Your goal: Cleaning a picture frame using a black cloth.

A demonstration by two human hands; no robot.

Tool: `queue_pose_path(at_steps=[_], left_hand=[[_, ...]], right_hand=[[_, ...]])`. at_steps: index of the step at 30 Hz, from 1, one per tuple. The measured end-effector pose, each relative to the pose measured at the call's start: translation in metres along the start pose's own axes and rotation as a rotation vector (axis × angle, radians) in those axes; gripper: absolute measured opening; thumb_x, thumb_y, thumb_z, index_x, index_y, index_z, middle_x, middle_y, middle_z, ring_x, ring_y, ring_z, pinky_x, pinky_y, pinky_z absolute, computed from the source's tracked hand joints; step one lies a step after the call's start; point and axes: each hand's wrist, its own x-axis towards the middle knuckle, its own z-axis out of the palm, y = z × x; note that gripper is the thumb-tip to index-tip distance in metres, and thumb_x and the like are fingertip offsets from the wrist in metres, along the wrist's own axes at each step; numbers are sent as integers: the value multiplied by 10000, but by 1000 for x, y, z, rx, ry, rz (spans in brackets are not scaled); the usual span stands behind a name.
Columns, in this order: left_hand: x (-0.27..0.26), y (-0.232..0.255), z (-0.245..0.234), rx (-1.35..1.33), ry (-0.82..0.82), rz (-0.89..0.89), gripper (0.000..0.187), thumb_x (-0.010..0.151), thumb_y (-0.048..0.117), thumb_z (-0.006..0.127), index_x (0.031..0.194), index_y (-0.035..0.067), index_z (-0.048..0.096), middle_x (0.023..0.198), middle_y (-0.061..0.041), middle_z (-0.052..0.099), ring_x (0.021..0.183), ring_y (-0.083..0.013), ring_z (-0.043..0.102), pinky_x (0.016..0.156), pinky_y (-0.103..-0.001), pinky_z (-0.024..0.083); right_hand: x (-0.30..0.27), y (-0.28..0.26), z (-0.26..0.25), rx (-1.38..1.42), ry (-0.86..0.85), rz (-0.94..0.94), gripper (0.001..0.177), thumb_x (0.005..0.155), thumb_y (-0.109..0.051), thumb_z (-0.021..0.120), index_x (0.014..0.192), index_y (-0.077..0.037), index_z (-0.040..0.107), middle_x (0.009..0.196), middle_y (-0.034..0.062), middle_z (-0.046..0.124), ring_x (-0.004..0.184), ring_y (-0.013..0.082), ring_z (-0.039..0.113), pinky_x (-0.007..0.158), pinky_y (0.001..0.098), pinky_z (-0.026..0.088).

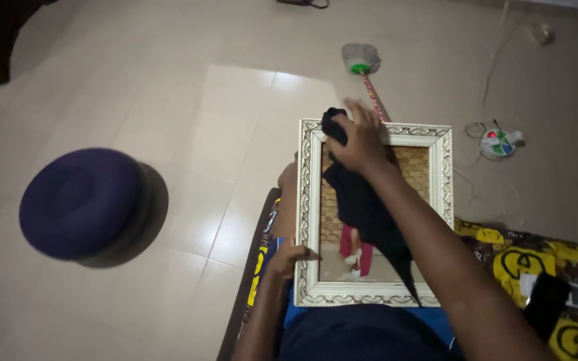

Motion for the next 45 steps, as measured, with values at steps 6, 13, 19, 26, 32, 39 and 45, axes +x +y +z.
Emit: queue_pose_path(at_steps=[6, 13, 19, 26, 32, 39, 45], left_hand=[[-21, -5, -46, 412, 121, 15, 625, 809, 106, 727, 1379, -98, 573, 1098, -160, 725, 965, -282, 730, 836, -392, 599], [-45, 84, 107, 1533, 694, 13, 836, 825, 345, 750, 1502, -9, 410, 1332, -285, 578, 1219, -464, 551, 1019, -519, 463], [39, -12, 79, 1772, 258, 453, 850, 877, 355, 693, 1573, -12, 372, 1603, -401, 295, 1461, -531, 314, 1182, -592, 261], [36, 0, 116, 1548, -80, 535, 898, 882, 514, 639, 1551, -19, 365, 1630, -313, 243, 1529, -480, 150, 1201, -654, 89], [38, 1, 120, 1764, -125, 445, 761, 906, 526, 597, 1528, 111, 457, 1651, -272, 248, 1552, -438, 151, 1186, -684, 55], [33, 5, 120, 1745, -117, 411, 768, 899, 524, 606, 1517, 91, 467, 1636, -264, 273, 1533, -448, 167, 1200, -667, 50], [35, 6, 112, 1692, -104, 393, 861, 875, 532, 633, 1511, -13, 430, 1636, -247, 280, 1538, -432, 156, 1209, -633, 42]], right_hand=[[-37, 29, 99, 179, -282, 86, 522, 805, -380, 770, 1234, -92, 695, 1255, 193, 647, 1243, 410, 570, 1095, 527, 432], [-75, 11, 92, 245, -507, 135, 617, 799, -423, 779, 1304, -93, 651, 1360, 240, 568, 1307, 416, 520, 1097, 514, 435], [-168, -18, -6, -110, -606, -7, 701, 719, -237, 771, 1385, -121, 588, 1447, 234, 485, 1349, 445, 448, 1099, 538, 412], [-221, -46, -164, 87, -669, 774, 532, 792, -407, 777, 1242, -140, 683, 1196, 171, 640, 1115, 387, 629, 934, 456, 519], [-255, -26, -161, 436, -495, 850, 443, 870, -357, 742, 1216, -82, 709, 1150, 125, 744, 1083, 300, 707, 925, 366, 542], [-133, -5, -151, 534, -259, 516, 387, 865, -207, 753, 1203, -24, 706, 1192, 158, 726, 1124, 261, 700, 987, 348, 519], [-133, -9, -104, -214, -1031, 662, 409, 924, -459, 699, 1150, -130, 790, 1201, 155, 735, 1138, 332, 682, 1015, 452, 533]])
